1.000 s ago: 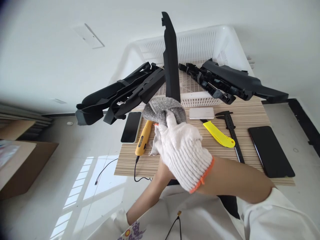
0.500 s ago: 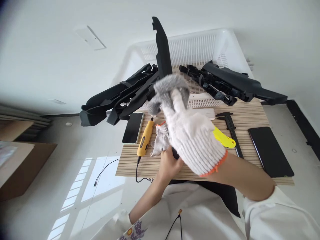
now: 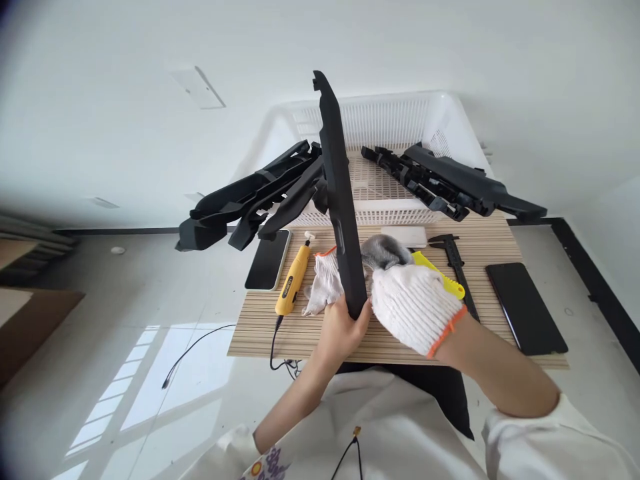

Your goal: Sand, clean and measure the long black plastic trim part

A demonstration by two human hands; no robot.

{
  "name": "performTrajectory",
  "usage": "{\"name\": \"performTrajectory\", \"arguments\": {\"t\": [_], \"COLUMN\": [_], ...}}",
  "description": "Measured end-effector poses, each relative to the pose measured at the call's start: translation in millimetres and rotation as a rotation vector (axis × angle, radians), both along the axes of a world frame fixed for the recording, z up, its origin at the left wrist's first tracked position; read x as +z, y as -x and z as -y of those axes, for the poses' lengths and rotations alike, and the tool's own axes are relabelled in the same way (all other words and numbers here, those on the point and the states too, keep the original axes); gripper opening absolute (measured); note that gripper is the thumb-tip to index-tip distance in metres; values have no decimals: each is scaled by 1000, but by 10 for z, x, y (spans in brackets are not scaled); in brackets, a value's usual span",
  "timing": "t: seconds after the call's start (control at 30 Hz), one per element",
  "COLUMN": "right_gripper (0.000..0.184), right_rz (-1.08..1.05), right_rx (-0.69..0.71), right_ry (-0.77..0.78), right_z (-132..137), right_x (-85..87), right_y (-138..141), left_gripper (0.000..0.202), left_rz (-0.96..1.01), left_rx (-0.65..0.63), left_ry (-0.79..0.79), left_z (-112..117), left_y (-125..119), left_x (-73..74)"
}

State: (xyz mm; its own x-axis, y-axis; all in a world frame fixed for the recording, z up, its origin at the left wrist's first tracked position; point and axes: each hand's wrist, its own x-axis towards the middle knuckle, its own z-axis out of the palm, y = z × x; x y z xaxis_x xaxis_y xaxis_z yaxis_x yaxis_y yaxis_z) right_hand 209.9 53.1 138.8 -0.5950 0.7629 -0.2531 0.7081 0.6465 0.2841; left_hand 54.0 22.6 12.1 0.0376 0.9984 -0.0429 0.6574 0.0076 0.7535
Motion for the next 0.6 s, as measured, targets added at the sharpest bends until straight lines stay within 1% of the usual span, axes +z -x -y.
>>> {"name": "performTrajectory", "arguments": {"t": [0.03, 0.07, 0.17, 0.2, 0.23, 0.27, 0.3, 0.33, 0.37, 0.4, 0.47, 0.53, 0.6], "right_gripper": [45, 46, 51, 53, 56, 58, 58, 58, 57, 58, 61, 63, 63], "right_rz": [0, -39, -316, -391, -422, -413, -372, -315, -290, -282, -315, -341, -374], "right_rx": [7, -38, -284, -358, -390, -381, -332, -260, -244, -240, -274, -352, -415], "right_ry": [-32, -98, -340, -379, -364, -310, -220, -86, -19, 6, -33, -51, -25], "right_z": [30, 55, 112, 124, 131, 131, 120, 99, 65, 21, -79, -151, -166], "right_x": [6, 29, 137, 154, 150, 121, 71, 7, -61, -124, -204, -216, -186], "right_y": [-44, -77, -69, -25, 37, 112, 193, 275, 351, 417, 512, 568, 605], "left_gripper": [32, 34, 36, 34, 30, 25, 19, 13, 8, 8, 9, 8, 9], "left_rz": [6, 12, 21, 17, 13, 11, 12, 16, 19, 18, 1, -8, 11], "left_rx": [-2, -1, 6, 9, 3, -16, -50, -90, -125, -141, -97, -33, -46], "left_ry": [0, 2, 9, 10, 9, 0, -15, -28, -32, -22, 19, 39, 17], "left_z": [4, 8, 12, 9, 3, -5, -15, -24, -33, -39, -41, -32, -20], "left_y": [-3, -6, -11, -8, -2, 6, 16, 27, 36, 43, 48, 44, 38], "left_x": [1, 1, -5, -11, -18, -26, -35, -42, -49, -54, -62, -69, -80]}}
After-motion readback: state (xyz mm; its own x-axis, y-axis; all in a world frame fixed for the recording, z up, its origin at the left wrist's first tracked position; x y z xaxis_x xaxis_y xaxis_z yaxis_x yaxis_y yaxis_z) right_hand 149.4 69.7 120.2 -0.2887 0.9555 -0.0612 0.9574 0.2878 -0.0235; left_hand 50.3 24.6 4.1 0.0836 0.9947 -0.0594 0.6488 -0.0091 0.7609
